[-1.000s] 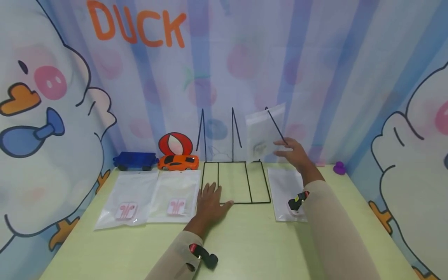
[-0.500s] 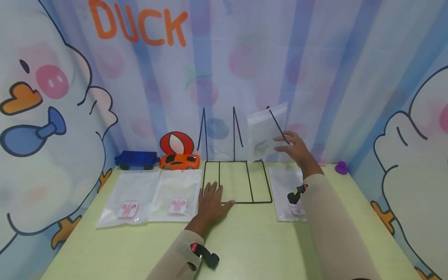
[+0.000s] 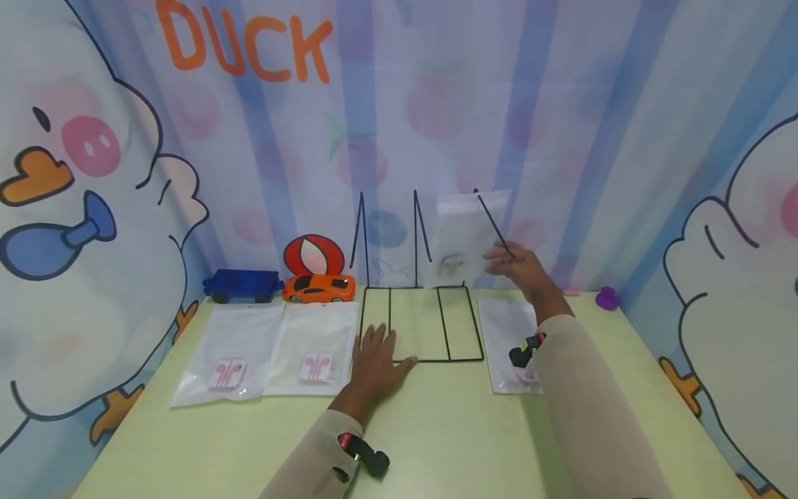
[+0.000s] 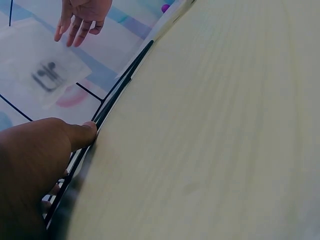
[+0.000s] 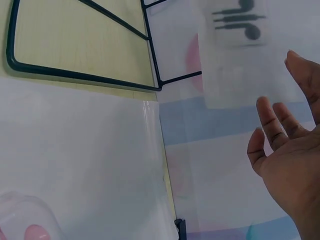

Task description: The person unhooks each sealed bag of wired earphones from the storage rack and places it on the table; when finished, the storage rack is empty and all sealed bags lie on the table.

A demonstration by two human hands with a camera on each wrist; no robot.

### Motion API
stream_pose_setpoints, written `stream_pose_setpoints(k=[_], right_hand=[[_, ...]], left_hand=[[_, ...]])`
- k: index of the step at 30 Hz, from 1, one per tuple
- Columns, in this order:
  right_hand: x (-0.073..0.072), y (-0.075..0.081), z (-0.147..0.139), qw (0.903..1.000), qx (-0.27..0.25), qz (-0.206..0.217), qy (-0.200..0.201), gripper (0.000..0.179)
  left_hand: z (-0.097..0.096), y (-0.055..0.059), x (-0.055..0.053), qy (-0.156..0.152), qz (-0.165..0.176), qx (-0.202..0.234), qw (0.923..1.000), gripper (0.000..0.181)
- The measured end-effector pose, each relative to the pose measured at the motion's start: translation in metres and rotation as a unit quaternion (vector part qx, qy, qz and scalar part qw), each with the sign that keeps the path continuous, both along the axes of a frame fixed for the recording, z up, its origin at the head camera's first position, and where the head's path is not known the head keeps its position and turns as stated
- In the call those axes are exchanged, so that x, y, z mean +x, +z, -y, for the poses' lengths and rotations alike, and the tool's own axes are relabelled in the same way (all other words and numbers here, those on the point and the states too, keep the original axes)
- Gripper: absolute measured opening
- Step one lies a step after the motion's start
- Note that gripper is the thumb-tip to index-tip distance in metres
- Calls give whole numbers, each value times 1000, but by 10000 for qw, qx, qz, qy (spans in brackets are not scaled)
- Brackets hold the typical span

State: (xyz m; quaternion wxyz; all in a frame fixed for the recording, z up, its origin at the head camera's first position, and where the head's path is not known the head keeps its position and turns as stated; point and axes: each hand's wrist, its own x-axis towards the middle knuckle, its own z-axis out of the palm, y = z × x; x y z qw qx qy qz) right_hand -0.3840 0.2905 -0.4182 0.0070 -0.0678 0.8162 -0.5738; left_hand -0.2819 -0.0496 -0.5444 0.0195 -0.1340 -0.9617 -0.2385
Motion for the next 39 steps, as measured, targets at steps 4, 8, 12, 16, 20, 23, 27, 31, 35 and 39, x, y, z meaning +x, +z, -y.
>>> stream_pose_setpoints(k=[4,8,12,16,20,23,27,31,35,39], right_hand=[[-2,-2,1,9997,243,-36,26,51],[-2,-5,0,9997,204,98,59,47],[-2,-10,-2,9993,213,195,245,50],[0,-13,-2,9993,219,130,259,49],[2,-15,0,9996,191,193,109,44],[4,-17,3,9997,113,200,81,43],[5,-21,7,9998,31,113,132,45],[4,-28,9,9998,95,145,121,48],[2,-35,11,9998,95,116,132,50],[3,-39,14,9998,172,24,98,49]], left_hand=[[0,-1,0,29,23,7,10000,80],[-1,-1,-1,34,-8,49,10000,79],[-1,-1,-1,34,35,76,10000,79],[0,-1,-1,14,-49,98,9999,78],[0,-1,-1,-18,-175,70,9998,77],[0,-1,-1,-28,-169,53,9998,77],[1,-1,-2,-9,-139,41,9999,78],[1,0,-1,-13,-123,83,9999,78],[0,1,0,-13,-119,106,9999,77],[0,-1,0,-9,-164,58,9998,77]])
